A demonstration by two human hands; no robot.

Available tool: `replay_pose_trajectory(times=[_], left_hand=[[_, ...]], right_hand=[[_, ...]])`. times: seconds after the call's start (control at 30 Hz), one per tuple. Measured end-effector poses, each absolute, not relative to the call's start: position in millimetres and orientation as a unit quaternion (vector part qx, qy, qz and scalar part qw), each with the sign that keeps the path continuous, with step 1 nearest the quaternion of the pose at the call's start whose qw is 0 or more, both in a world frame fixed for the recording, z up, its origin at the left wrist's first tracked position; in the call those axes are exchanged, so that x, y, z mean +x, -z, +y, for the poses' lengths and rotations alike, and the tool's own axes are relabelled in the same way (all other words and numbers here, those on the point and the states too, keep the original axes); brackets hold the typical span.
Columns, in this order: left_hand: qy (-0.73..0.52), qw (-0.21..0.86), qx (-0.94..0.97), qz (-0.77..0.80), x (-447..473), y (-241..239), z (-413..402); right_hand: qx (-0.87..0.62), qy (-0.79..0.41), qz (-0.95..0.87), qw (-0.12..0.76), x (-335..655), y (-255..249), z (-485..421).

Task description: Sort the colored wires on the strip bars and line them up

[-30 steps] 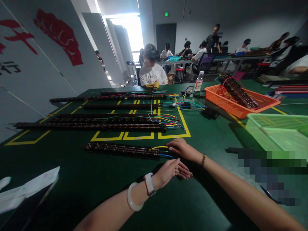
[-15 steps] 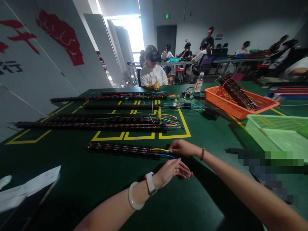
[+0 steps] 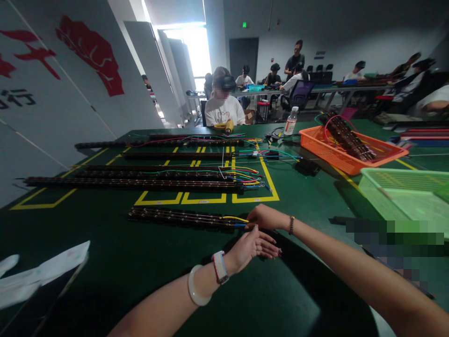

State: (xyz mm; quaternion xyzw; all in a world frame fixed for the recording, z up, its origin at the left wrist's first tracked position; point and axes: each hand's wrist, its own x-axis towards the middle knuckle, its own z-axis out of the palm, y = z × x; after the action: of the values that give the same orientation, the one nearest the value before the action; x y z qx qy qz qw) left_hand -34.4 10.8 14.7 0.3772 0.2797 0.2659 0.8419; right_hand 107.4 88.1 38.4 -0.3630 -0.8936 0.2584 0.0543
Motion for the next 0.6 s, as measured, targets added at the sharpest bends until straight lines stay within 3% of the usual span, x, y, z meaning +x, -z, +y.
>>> replay_pose_trajectory(times=[0.33,0.6], left_hand=[[-0.384,0.862,0.161,0.289,-33.9,-16.2,15.2],[-0.426,0.842,0.099,0.316,-31.3,-13.8,15.5]], right_hand=[[-0.364,0.076,-0.928,-0.001,87.2,-42.7,48.7],[-0.385,0.166,-0.908,0.007,77.3,-31.6,32.4]])
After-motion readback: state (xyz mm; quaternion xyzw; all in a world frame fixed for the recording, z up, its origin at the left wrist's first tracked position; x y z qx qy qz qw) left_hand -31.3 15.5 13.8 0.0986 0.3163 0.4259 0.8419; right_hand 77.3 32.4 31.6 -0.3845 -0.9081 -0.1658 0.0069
